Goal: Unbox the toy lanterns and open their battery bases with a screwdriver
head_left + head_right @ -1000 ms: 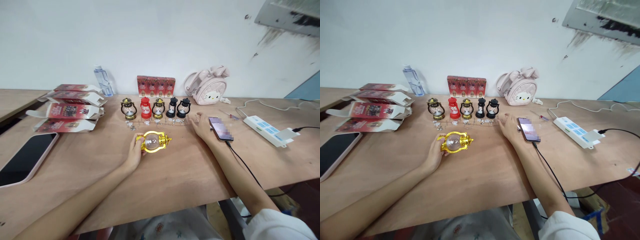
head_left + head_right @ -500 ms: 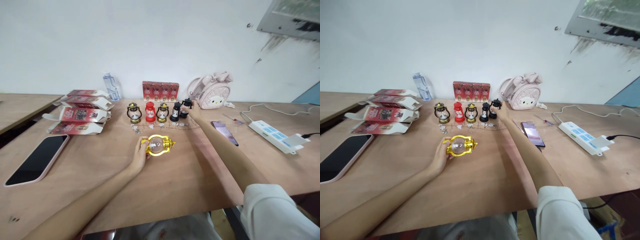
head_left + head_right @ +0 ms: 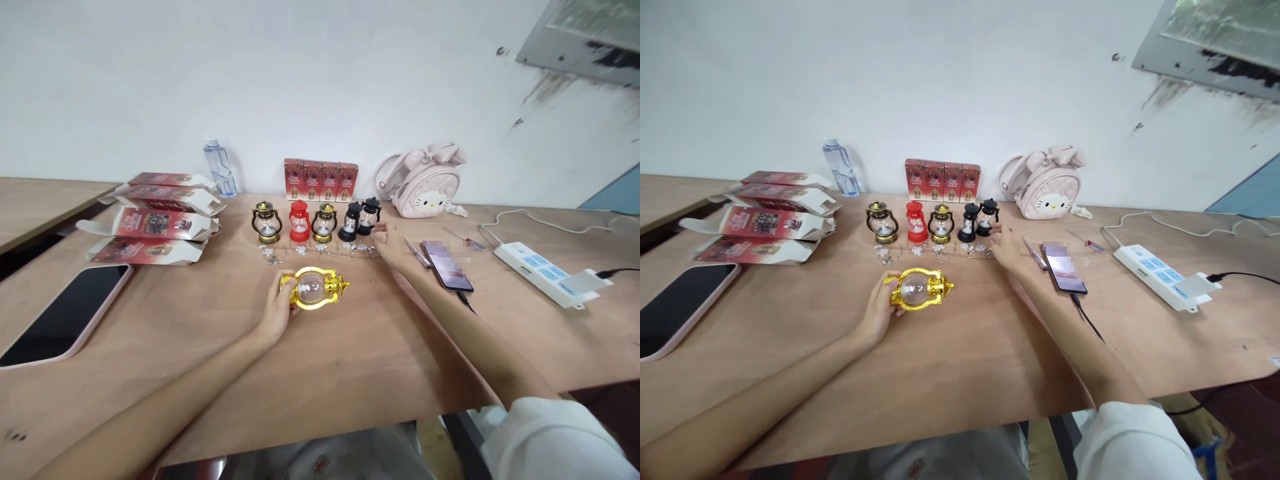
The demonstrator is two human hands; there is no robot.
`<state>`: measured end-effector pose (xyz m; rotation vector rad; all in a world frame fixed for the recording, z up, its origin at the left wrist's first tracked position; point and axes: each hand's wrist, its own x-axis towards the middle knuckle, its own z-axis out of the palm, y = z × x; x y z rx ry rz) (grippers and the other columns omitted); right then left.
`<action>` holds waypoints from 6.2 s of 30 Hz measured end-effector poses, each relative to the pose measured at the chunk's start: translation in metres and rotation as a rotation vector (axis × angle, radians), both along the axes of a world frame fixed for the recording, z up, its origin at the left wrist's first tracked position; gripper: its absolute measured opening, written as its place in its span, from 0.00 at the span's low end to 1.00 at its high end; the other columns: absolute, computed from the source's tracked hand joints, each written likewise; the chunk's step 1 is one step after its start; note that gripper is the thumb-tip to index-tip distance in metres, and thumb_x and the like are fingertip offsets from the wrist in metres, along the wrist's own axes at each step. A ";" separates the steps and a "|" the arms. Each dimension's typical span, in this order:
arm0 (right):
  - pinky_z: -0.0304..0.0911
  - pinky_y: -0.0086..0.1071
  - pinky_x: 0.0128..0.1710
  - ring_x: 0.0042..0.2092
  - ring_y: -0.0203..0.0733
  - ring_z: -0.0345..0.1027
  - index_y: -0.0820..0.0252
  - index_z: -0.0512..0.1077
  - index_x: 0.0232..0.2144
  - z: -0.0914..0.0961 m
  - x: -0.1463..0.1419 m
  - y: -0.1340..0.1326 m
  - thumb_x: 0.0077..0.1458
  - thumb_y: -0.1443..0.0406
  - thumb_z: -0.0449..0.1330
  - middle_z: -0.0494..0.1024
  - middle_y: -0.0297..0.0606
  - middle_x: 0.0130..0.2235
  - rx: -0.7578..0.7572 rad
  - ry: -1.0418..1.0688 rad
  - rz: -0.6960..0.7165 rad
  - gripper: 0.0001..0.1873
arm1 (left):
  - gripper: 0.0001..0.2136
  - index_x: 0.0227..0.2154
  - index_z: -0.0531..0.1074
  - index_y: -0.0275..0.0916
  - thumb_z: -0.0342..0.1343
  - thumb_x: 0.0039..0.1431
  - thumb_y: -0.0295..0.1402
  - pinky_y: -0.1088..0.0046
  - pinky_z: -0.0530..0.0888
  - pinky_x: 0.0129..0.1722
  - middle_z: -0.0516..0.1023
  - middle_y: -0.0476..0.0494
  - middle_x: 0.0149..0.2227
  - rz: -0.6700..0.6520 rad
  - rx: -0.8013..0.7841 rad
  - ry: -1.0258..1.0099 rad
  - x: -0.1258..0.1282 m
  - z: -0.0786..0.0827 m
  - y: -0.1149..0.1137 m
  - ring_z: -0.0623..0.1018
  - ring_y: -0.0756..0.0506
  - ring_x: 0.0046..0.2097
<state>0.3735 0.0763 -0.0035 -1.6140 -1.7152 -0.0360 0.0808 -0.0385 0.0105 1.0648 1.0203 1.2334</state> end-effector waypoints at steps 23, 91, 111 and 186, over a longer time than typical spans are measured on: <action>0.56 0.39 0.45 0.46 0.50 0.64 0.57 0.76 0.34 0.026 -0.013 -0.014 0.58 0.60 0.55 0.77 0.41 0.38 -0.288 -0.628 0.164 0.11 | 0.12 0.32 0.60 0.40 0.50 0.49 0.42 0.82 0.58 0.15 0.60 0.56 0.21 0.003 -0.003 0.009 0.000 0.000 0.000 0.61 0.54 0.19; 0.63 0.33 0.40 0.38 0.43 0.69 0.57 0.79 0.35 0.010 0.046 0.036 0.48 0.65 0.61 0.78 0.38 0.38 -0.401 -0.160 0.591 0.10 | 0.11 0.32 0.60 0.40 0.49 0.49 0.41 0.82 0.58 0.14 0.61 0.56 0.20 0.003 0.023 0.019 -0.001 -0.004 0.002 0.60 0.54 0.18; 0.62 0.36 0.39 0.37 0.44 0.69 0.61 0.65 0.38 0.035 -0.047 0.042 0.55 0.58 0.58 0.74 0.39 0.32 -0.183 0.062 0.059 0.14 | 0.13 0.32 0.60 0.40 0.50 0.48 0.43 0.82 0.58 0.13 0.61 0.57 0.21 0.010 0.021 0.037 -0.001 -0.002 0.002 0.61 0.55 0.18; 0.61 0.28 0.39 0.40 0.40 0.70 0.65 0.71 0.35 0.014 -0.033 0.014 0.52 0.76 0.55 0.77 0.43 0.37 -0.281 -0.284 0.301 0.08 | 0.14 0.32 0.60 0.40 0.50 0.47 0.43 0.82 0.59 0.13 0.60 0.56 0.21 0.001 0.013 0.047 0.000 -0.004 0.002 0.60 0.54 0.18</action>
